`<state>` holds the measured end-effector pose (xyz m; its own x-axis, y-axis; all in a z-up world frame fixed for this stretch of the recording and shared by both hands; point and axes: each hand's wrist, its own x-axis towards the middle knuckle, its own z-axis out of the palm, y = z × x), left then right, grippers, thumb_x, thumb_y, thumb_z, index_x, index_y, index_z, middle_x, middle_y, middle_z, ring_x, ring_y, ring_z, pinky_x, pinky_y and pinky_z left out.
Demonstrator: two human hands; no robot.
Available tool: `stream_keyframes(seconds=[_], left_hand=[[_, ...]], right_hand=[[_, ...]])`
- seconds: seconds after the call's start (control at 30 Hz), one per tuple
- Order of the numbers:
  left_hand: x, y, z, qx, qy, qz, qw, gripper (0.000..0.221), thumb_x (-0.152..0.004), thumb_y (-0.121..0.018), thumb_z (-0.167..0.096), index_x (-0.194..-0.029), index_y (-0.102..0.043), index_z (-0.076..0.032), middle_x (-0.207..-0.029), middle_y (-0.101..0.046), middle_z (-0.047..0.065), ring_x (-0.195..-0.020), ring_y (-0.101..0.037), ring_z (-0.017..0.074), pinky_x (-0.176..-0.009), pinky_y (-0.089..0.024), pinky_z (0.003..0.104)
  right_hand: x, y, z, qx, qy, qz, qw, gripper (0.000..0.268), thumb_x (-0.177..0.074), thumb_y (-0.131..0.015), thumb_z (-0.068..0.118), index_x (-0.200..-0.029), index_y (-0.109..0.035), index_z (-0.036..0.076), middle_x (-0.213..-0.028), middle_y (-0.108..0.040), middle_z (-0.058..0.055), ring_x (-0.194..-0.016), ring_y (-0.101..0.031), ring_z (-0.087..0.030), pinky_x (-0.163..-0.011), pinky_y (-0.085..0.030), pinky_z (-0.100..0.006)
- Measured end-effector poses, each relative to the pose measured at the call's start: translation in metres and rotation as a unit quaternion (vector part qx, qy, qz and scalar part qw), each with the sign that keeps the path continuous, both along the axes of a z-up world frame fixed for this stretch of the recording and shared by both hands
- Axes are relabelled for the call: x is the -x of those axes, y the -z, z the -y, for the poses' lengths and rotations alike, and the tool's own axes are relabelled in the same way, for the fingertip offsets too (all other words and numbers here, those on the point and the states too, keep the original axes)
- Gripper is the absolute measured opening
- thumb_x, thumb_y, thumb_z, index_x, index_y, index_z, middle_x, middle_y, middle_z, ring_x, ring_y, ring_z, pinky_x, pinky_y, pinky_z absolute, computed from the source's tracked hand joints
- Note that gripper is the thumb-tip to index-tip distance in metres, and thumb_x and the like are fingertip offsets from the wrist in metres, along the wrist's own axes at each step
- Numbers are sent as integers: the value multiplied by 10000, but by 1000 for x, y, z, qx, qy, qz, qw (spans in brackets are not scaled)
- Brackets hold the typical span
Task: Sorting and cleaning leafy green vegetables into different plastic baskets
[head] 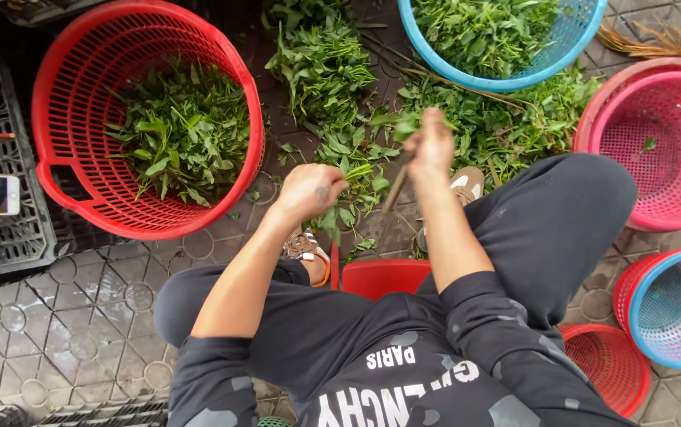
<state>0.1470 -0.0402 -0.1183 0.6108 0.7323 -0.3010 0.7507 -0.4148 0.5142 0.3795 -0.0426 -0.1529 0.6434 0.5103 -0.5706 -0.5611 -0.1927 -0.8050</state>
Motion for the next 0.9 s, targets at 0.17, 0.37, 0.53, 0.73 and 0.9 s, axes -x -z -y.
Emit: stream_keyframes(seconds=[0.17, 0.37, 0.53, 0.73, 0.9], left_hand=[[100, -74, -26, -125, -116, -26, 985, 191, -971, -702, -320, -993, -790, -151, -802, -741, 149, -819, -713, 409, -800, -560, 523], [189, -136, -29, -323, -252, 6, 912, 534, -1050, -778, -206, -1442, -569, 90, -1245, -689, 264, -1116, -645, 420, -937, -453, 522], [194, -156, -31, -244, -372, 120, 887, 372, -1080, -717, -123, -1360, -642, 110, -1190, -742, 225, -1076, -715, 284, -981, -541, 398], [197, -153, -44, -277, -410, 206, 844, 244, -1082, -676, -70, -1261, -667, 96, -1083, -750, 181, -988, -727, 218, -928, -596, 322], [159, -166, -44, -262, -388, 253, 847, 241, -1053, -700, -88, -1258, -676, 35, -1105, -732, 122, -971, -684, 204, -922, -572, 340]], right_hand=[[-49, 110, 22, 100, 22, -35, 994, 759, -783, -738, 720, -1017, -527, 30, -554, -476, -51, -390, -516, -179, -360, -355, -285], [19, 132, 27, 293, -415, 166, 845, 425, -908, -715, 428, -1236, -651, 165, -1206, -674, -43, -1069, -645, -243, -961, -511, -414], [41, 197, 26, 327, -587, 329, 664, 369, -1051, -519, 288, -1378, -631, 157, -1364, -529, -175, -915, -635, -408, -689, -529, -519], [45, 212, 31, 260, -587, 509, 573, 230, -934, -638, 114, -1164, -626, 100, -1251, -483, -195, -763, -660, -523, -695, -524, -639], [42, 183, 26, 272, -679, 468, 496, 540, -964, -481, -74, -1484, -451, 69, -1414, -408, -227, -752, -646, -504, -703, -544, -573]])
